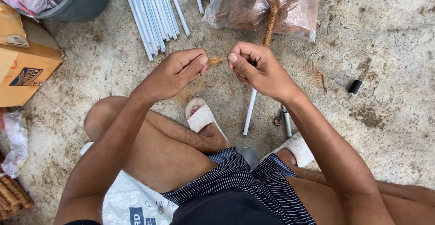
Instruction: The person sits on the floor and wraps natural fiber rope around a white PVC pipe using a wooden tool to secure the fibers. The person repeatedly pulls fibers from a plastic bag, wraps them around the pipe, and uses the tool to tighten the wrapping.
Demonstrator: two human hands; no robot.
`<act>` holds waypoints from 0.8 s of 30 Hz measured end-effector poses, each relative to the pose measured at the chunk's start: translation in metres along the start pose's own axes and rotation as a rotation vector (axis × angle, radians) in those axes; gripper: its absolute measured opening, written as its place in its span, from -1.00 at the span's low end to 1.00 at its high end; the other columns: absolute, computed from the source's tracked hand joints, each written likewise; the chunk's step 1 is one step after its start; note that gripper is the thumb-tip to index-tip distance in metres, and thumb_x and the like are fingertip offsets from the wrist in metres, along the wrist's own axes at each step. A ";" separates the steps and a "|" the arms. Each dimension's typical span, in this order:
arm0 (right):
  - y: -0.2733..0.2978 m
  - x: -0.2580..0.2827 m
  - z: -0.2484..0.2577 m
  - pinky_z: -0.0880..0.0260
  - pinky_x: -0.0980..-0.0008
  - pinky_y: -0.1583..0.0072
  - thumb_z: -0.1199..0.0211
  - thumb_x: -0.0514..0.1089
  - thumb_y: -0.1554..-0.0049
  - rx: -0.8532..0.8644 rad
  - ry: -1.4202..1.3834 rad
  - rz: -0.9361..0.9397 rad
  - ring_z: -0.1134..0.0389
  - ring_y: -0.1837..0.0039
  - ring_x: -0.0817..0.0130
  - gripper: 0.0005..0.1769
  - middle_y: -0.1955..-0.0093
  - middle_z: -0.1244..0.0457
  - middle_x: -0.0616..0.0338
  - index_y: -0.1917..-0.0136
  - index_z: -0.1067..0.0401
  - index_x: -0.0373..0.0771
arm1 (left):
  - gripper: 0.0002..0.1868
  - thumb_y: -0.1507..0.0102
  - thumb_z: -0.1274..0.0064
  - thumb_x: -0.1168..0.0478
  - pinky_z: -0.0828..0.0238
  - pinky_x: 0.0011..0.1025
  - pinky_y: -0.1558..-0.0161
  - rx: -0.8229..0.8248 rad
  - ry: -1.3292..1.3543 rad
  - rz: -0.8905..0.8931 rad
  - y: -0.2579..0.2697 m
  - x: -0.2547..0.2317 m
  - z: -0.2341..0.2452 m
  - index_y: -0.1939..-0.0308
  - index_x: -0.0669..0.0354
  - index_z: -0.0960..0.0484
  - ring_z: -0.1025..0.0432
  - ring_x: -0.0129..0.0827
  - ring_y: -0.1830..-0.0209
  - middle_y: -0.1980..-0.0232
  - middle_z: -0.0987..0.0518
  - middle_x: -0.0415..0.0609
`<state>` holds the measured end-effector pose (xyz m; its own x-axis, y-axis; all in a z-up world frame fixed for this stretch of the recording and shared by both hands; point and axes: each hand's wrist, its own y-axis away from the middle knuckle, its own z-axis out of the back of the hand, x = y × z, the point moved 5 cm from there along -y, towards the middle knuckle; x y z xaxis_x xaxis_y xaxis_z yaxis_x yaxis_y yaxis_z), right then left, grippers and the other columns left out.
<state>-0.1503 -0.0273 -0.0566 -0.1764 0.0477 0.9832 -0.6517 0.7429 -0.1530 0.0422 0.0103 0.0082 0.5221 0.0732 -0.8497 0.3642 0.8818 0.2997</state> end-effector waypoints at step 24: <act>-0.005 0.001 0.032 -0.31 0.04 -0.40 0.05 -0.61 -0.02 -0.416 0.688 0.259 -0.11 -0.53 0.02 -0.08 -0.53 0.00 -0.16 -0.61 -0.02 -0.15 | -0.83 -0.44 0.10 0.15 -0.16 -0.53 0.58 -0.576 0.092 0.006 -0.039 0.071 -0.064 0.16 0.15 -0.49 -0.20 -0.59 0.57 0.31 -0.52 -0.25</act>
<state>-0.1712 -0.0525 -0.0579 0.2934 0.5467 0.7842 -0.3045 0.8310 -0.4655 0.0155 0.0113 -0.0917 0.4446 0.0963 -0.8906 -0.1300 0.9906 0.0423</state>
